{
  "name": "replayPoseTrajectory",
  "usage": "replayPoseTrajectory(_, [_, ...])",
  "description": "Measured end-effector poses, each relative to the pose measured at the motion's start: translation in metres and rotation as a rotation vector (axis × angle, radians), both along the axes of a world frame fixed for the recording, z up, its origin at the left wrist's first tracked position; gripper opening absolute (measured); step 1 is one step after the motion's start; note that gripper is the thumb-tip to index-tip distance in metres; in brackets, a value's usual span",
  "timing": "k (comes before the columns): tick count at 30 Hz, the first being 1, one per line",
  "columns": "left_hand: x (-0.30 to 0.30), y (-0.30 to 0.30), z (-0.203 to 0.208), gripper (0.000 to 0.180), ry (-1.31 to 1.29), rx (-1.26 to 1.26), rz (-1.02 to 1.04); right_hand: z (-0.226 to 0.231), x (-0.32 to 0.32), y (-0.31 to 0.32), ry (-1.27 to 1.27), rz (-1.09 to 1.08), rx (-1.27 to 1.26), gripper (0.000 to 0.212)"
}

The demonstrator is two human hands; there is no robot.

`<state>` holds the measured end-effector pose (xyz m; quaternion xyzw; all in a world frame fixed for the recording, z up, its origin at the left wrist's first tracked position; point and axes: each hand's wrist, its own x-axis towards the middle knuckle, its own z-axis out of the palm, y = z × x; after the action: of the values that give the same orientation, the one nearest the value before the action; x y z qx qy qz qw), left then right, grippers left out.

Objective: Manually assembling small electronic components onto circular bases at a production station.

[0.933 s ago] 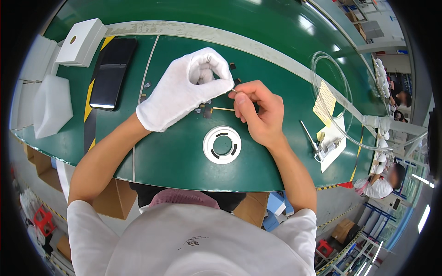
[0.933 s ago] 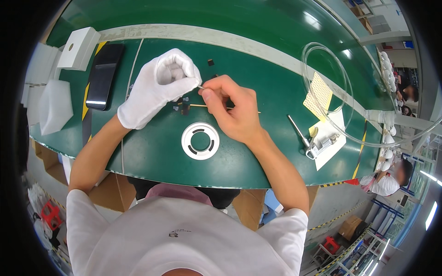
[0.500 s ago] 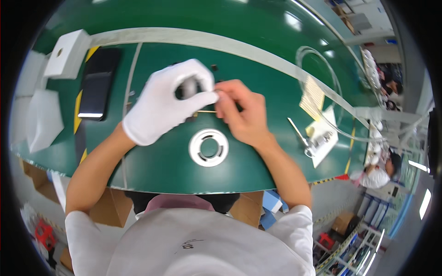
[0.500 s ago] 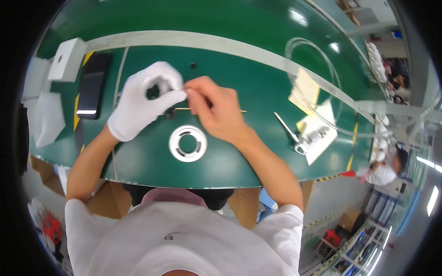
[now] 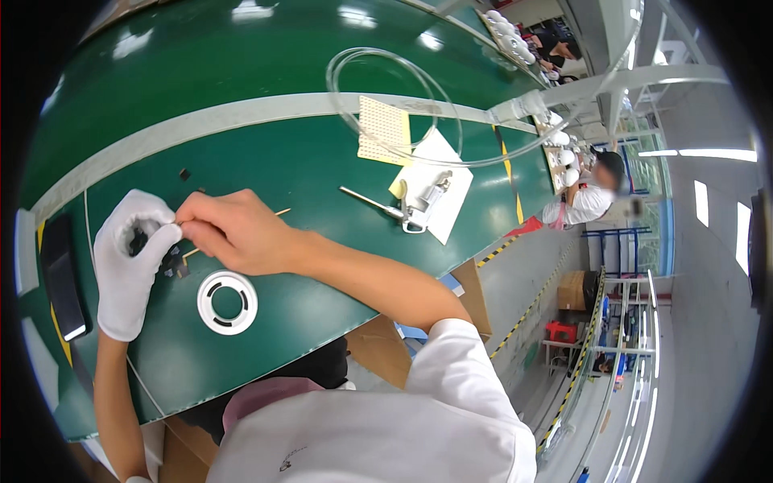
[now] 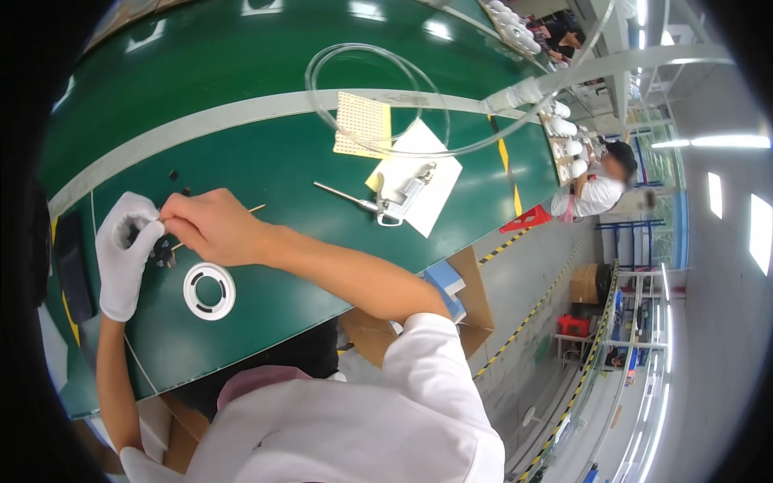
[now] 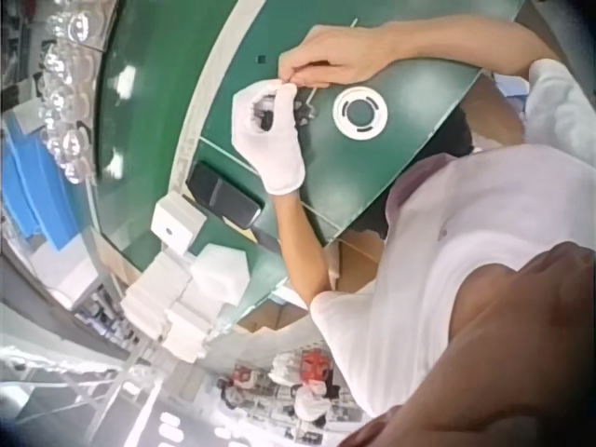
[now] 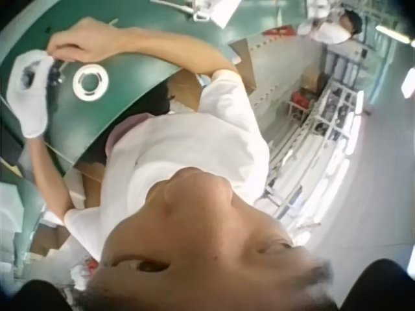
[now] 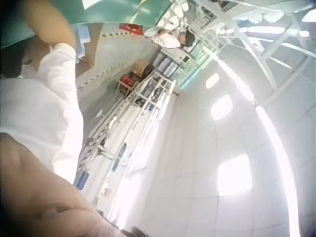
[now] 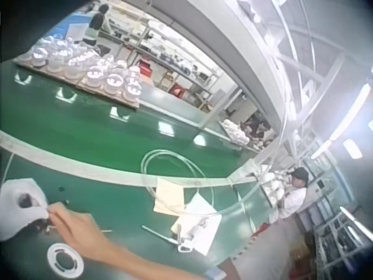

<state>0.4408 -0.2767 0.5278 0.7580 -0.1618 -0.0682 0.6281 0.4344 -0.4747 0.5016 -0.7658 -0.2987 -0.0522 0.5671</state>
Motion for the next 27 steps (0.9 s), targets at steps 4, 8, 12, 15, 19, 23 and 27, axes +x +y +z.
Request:
replayPoseTrajectory(4, [0.001, 0.001, 0.001, 0.007, 0.089, -0.014, 0.031, -0.001, 0.002, 0.0, 0.014, -0.009, -0.013, 0.006])
replayPoseTrajectory(8, [0.001, 0.001, 0.007, 0.006, 0.06, 0.017, 0.022, 0.001, 0.002, -0.001, 0.015, -0.025, -0.01, 0.006])
replayPoseTrajectory(12, [0.001, 0.005, 0.002, 0.006, -0.079, 0.082, 0.018, 0.002, 0.002, 0.001, 0.02, -0.021, 0.005, 0.007])
replayPoseTrajectory(15, [-0.001, 0.0, 0.003, 0.006, 0.012, 0.044, 0.026, 0.0, 0.0, -0.001, 0.039, -0.022, 0.011, 0.008])
replayPoseTrajectory(19, [-0.002, 0.002, 0.002, 0.01, -0.17, 0.124, 0.016, 0.002, 0.0, 0.001, 0.044, -0.033, 0.017, 0.01])
replayPoseTrajectory(23, [-0.006, -0.005, 0.006, 0.013, -0.217, 0.102, 0.013, 0.003, 0.0, -0.002, 0.072, -0.002, 0.068, 0.015])
replayPoseTrajectory(27, [-0.002, -0.003, 0.008, 0.015, -0.355, 0.142, -0.008, 0.0, 0.003, -0.003, 0.074, -0.015, 0.025, 0.015])
